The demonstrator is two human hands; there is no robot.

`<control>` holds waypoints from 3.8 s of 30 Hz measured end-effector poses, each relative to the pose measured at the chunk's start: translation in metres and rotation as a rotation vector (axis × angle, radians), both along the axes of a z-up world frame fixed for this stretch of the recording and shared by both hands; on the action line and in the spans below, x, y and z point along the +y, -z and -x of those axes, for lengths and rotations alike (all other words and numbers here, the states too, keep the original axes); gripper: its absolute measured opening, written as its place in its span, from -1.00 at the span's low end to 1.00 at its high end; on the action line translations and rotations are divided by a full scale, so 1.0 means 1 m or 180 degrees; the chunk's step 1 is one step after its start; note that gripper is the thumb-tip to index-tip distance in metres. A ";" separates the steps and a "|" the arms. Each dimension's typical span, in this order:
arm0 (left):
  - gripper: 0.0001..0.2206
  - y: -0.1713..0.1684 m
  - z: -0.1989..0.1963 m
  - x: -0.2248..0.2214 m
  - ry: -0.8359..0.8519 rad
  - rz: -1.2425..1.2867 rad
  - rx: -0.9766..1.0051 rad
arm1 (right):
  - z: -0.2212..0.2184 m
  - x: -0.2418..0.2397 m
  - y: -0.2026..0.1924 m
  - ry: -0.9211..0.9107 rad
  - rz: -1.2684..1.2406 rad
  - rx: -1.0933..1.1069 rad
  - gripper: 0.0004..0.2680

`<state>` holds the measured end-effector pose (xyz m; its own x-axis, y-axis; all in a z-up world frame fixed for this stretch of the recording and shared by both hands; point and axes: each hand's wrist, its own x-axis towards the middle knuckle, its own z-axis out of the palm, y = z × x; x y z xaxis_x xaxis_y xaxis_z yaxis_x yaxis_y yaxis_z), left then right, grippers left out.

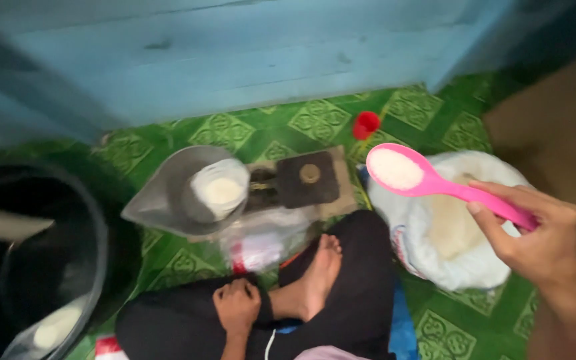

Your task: The person scoops sugar from a large white sack into small plastic bags using a pink scoop, placing the filled bags into a gray container and a black bucket.

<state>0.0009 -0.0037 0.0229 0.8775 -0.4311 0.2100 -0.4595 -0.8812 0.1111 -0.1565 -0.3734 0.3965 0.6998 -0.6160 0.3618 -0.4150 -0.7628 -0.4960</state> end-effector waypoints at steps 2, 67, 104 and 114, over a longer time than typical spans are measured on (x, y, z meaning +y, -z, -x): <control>-0.90 0.000 -0.004 0.000 0.0141 0.0184 0.0068 | -0.021 0.014 -0.013 0.0005 -0.0054 0.0219 -0.81; -0.88 0.021 -0.019 0.009 0.0192 0.0941 0.0689 | -0.255 0.151 -0.008 0.0084 0.0002 0.2888 -0.73; -0.87 0.026 -0.018 0.009 0.0164 0.0939 0.0723 | -0.268 0.143 0.038 -0.1246 0.1137 0.2441 -0.77; -0.88 0.022 -0.018 0.009 0.0149 0.1006 0.0669 | -0.272 0.147 0.045 -0.1278 0.1164 0.2546 -0.76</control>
<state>0.0192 0.0057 0.0009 0.8964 -0.4147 0.1565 -0.4368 -0.7670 0.4700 0.1155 -0.2267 0.3512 0.9563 -0.2210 -0.1913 -0.2015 -0.9726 0.1161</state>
